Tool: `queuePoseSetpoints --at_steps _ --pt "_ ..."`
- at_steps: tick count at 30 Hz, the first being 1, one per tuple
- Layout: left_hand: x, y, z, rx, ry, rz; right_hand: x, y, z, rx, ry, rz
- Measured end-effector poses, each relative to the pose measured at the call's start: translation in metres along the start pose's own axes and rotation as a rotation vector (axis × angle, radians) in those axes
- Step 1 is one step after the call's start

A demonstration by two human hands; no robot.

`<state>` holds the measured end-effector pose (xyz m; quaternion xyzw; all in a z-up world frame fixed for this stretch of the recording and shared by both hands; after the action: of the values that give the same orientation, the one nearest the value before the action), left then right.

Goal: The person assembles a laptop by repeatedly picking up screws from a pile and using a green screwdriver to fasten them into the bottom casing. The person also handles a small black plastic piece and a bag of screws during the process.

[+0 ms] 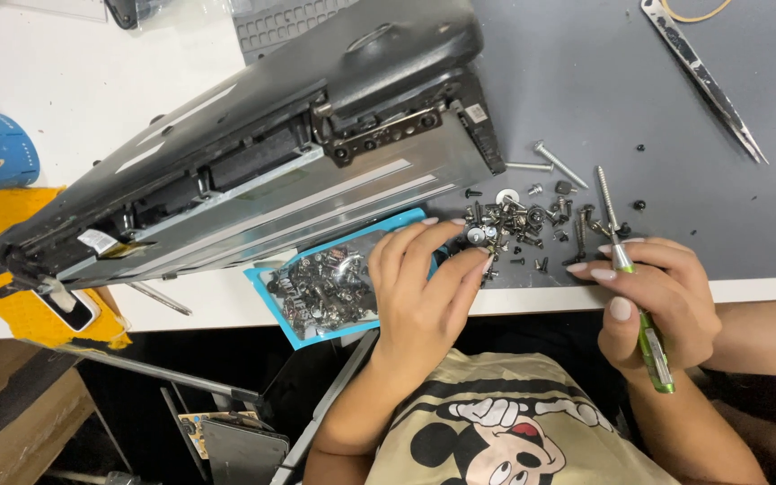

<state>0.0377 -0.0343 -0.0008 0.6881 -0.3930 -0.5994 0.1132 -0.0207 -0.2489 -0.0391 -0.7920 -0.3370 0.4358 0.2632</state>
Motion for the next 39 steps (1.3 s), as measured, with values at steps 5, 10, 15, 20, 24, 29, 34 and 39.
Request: queuePoseSetpoints --at_steps 5,10,15,20,24,29,34,39 --pt "0.008 -0.005 -0.002 0.055 0.012 -0.02 0.001 -0.002 -0.001 0.011 -0.011 0.025" --pt "0.004 -0.001 0.001 0.157 0.096 -0.135 0.001 0.002 0.004 0.01 0.024 0.047" --pt "-0.001 0.0 0.003 0.057 -0.065 -0.161 0.002 0.003 0.009 0.037 -0.003 0.05" --pt "-0.012 -0.006 0.001 0.051 -0.032 -0.165 0.003 0.004 0.01 0.031 0.016 0.052" --pt "-0.018 -0.011 0.008 0.014 -0.018 -0.117 0.005 0.013 0.015 -0.009 0.01 0.015" --pt "-0.008 -0.01 0.008 0.051 0.004 -0.086 0.005 0.011 0.015 0.007 0.007 0.041" --pt "0.0 -0.014 0.013 0.03 -0.029 -0.086 0.004 0.008 0.011 -0.002 -0.005 0.046" --pt "-0.006 -0.014 0.011 0.032 0.093 0.277 -0.004 0.02 0.018 0.035 -0.086 -0.156"
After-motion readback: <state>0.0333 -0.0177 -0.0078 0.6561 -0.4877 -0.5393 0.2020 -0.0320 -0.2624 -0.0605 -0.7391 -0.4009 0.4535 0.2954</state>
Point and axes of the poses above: each hand's wrist, its own z-axis away from the middle knuckle, its own x-axis out of the palm, y = z × x, the point moved 3 cm from there along -z, towards the middle knuckle, and after that the axes turned 6 degrees about z, right-handed, at the moved point
